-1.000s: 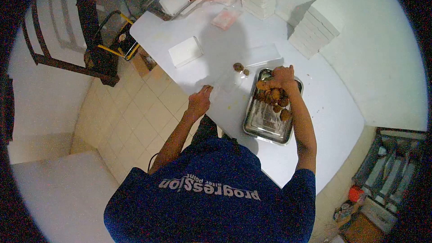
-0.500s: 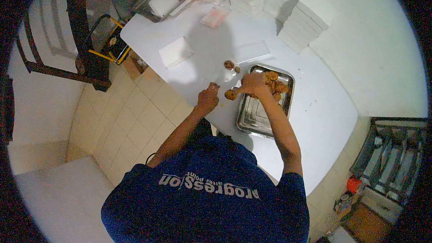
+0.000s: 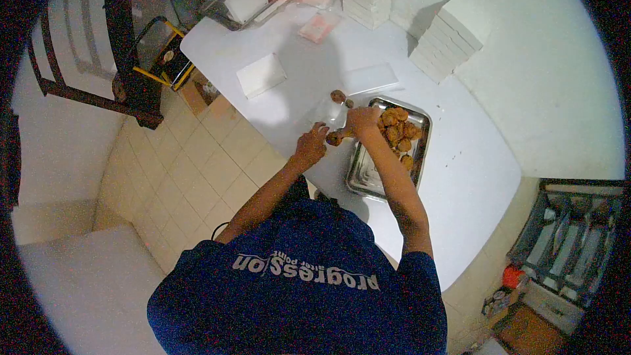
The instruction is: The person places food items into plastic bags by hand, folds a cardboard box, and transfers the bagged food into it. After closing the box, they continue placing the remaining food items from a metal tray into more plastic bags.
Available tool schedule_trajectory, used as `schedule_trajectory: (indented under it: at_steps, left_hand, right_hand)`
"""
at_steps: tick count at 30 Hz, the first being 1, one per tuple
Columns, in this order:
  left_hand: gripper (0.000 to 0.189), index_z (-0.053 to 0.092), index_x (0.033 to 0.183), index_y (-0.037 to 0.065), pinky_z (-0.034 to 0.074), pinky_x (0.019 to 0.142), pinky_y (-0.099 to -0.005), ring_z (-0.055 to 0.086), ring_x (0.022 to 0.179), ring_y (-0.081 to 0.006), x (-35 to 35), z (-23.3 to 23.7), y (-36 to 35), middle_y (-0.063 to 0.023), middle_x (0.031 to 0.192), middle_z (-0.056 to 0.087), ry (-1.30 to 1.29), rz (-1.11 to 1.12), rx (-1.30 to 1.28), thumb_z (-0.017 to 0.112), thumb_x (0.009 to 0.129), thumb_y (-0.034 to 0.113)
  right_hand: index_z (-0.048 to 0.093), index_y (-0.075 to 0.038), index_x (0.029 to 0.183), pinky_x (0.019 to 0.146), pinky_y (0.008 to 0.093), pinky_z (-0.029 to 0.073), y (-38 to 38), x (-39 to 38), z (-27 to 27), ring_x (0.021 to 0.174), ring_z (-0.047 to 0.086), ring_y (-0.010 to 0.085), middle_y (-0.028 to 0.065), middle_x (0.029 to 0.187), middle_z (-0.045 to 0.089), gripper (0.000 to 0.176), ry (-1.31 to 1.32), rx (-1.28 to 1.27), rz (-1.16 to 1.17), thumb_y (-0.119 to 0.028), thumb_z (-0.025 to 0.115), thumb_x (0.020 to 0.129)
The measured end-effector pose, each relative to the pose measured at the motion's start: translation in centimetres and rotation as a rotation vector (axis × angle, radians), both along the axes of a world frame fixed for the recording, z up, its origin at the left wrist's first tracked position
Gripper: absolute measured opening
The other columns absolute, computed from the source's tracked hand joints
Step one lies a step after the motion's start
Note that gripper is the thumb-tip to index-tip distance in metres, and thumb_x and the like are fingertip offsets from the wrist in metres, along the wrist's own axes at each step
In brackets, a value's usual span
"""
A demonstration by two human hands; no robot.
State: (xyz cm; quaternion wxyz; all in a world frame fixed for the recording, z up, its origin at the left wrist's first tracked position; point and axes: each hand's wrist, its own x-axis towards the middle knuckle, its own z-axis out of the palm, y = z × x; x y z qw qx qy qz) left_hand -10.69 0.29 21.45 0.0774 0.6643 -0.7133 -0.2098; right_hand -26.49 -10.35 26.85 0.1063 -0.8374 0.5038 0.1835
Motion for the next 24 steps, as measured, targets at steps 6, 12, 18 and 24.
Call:
schedule_trajectory:
  at_steps: [6, 12, 18, 24]
  left_hand:
    - [0.044, 0.052, 0.117, 0.003, 0.054, 0.077, -0.0439, 0.064, 0.091, -0.0332, -0.6, 0.6, -0.2, -0.0109, 0.128, 0.048, 0.028, -0.023, -0.101, 0.063, 0.074, 0.002]
    - [0.051, 0.047, 0.121, 0.002, 0.052, 0.079, -0.0481, 0.061, 0.095, -0.0377, -0.7, 1.5, -0.5, -0.0144, 0.123, 0.051, 0.128, 0.035, -0.06, 0.064, 0.073, 0.005]
    - [0.056, 0.048, 0.121, 0.001, 0.051, 0.081, -0.0462, 0.06, 0.099, -0.0363, 0.8, 1.1, -0.7, -0.0154, 0.123, 0.051, 0.136, 0.05, -0.119, 0.067, 0.069, 0.006]
    - [0.067, 0.046, 0.125, 0.001, 0.051, 0.086, -0.0445, 0.058, 0.104, -0.0361, 1.4, 0.6, -1.0, -0.0157, 0.128, 0.046, 0.068, 0.053, -0.021, 0.071, 0.064, 0.006]
  right_hand:
    - [0.071, -0.015, 0.101, 0.087, 0.0522, 0.042, 0.5, 2.0, 1.0, 0.097, 0.066, 0.0265, 0.0058, 0.104, 0.07, 0.067, 0.082, -0.011, 0.03, -0.066, 0.073, 0.059]
    - [0.072, -0.012, 0.097, 0.082, 0.044, 0.046, 1.0, 3.2, 2.5, 0.092, 0.068, 0.0239, 0.0082, 0.098, 0.07, 0.067, 0.054, -0.17, 0.087, -0.067, 0.07, 0.06]
    - [0.069, -0.012, 0.106, 0.088, 0.0487, 0.045, 0.3, 3.2, 2.0, 0.103, 0.065, 0.0254, 0.0098, 0.108, 0.067, 0.052, 0.05, 0.001, -0.009, -0.051, 0.069, 0.072]
    - [0.07, -0.01, 0.1, 0.081, 0.0405, 0.05, 1.3, 2.4, 2.3, 0.097, 0.066, 0.0265, 0.0104, 0.109, 0.066, 0.035, -0.047, -0.097, 0.02, -0.038, 0.066, 0.077]
